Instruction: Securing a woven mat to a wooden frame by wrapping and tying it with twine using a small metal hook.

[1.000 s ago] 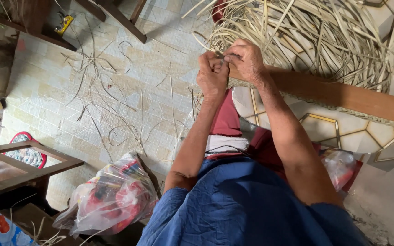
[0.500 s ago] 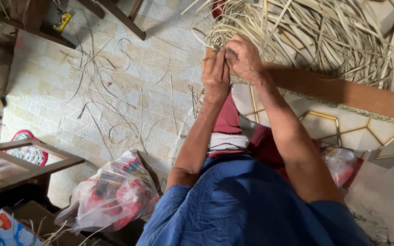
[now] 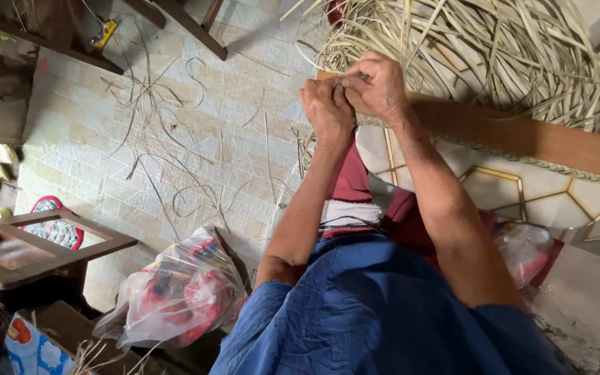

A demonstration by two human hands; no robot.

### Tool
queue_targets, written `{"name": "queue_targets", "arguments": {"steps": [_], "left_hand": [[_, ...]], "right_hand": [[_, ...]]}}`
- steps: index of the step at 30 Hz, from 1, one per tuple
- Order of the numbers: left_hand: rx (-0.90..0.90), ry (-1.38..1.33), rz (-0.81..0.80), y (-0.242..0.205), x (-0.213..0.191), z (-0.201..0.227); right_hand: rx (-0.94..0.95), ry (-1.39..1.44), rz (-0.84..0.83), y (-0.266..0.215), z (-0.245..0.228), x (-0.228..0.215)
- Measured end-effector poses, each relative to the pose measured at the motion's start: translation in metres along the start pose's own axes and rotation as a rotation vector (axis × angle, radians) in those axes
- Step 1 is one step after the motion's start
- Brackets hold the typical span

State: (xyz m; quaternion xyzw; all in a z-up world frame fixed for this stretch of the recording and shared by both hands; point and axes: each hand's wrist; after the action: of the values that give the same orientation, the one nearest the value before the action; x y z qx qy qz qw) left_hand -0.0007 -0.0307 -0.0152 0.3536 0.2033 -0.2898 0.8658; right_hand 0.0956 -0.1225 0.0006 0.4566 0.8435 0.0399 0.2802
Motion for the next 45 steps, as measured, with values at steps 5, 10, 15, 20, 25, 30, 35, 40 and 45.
{"name": "queue_targets", "arguments": {"steps": [5,10,15,20,25,30,35,40,45], "left_hand": [[-0.259,-0.202,-0.238,0.021,-0.007,-0.01],[-0.407,-0.449,-0.51,0.041,-0.022,-0.02],[-0.316,-0.286,-0.788,0.056,-0.025,-0.024],[-0.193,-0.007,-0.855,0.066,-0.024,-0.014],[-0.207,0.385,-1.032,0.073,-0.02,0.006],[-0.055,0.165,-0.806,0.063,-0.018,-0.013],[0.511,0.421,-0.649,0.043,-0.012,-0.039],[0.73,0.609,-0.608,0.048,-0.028,-0.036],[0.719,0.35,-0.478,0.034,-0.031,-0.047]], "right_hand": [[-0.008,-0.01,-0.021,0.002,-0.013,-0.008],[-0.009,-0.009,-0.031,0.002,-0.016,-0.01],[0.043,0.084,-0.106,0.003,-0.019,-0.014],[0.051,0.08,-0.109,0.003,-0.017,-0.014],[0.086,0.099,-0.127,0.005,-0.013,-0.011],[0.097,0.064,-0.123,0.003,-0.009,-0.01],[0.043,-0.036,-0.104,0.005,0.001,-0.002],[0.036,-0.096,-0.073,0.004,0.004,0.004],[-0.038,-0.068,0.144,0.001,0.018,0.021]]}}
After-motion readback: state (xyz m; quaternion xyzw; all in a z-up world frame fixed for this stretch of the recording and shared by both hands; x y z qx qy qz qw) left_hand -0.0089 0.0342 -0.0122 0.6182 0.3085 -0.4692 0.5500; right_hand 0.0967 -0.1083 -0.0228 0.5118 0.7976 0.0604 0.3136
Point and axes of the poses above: each hand's wrist, its own y-axis towards the middle knuckle, its own x-axis out of the palm, z = x × y, and after that the axes turned 9 degrees about x, right-handed
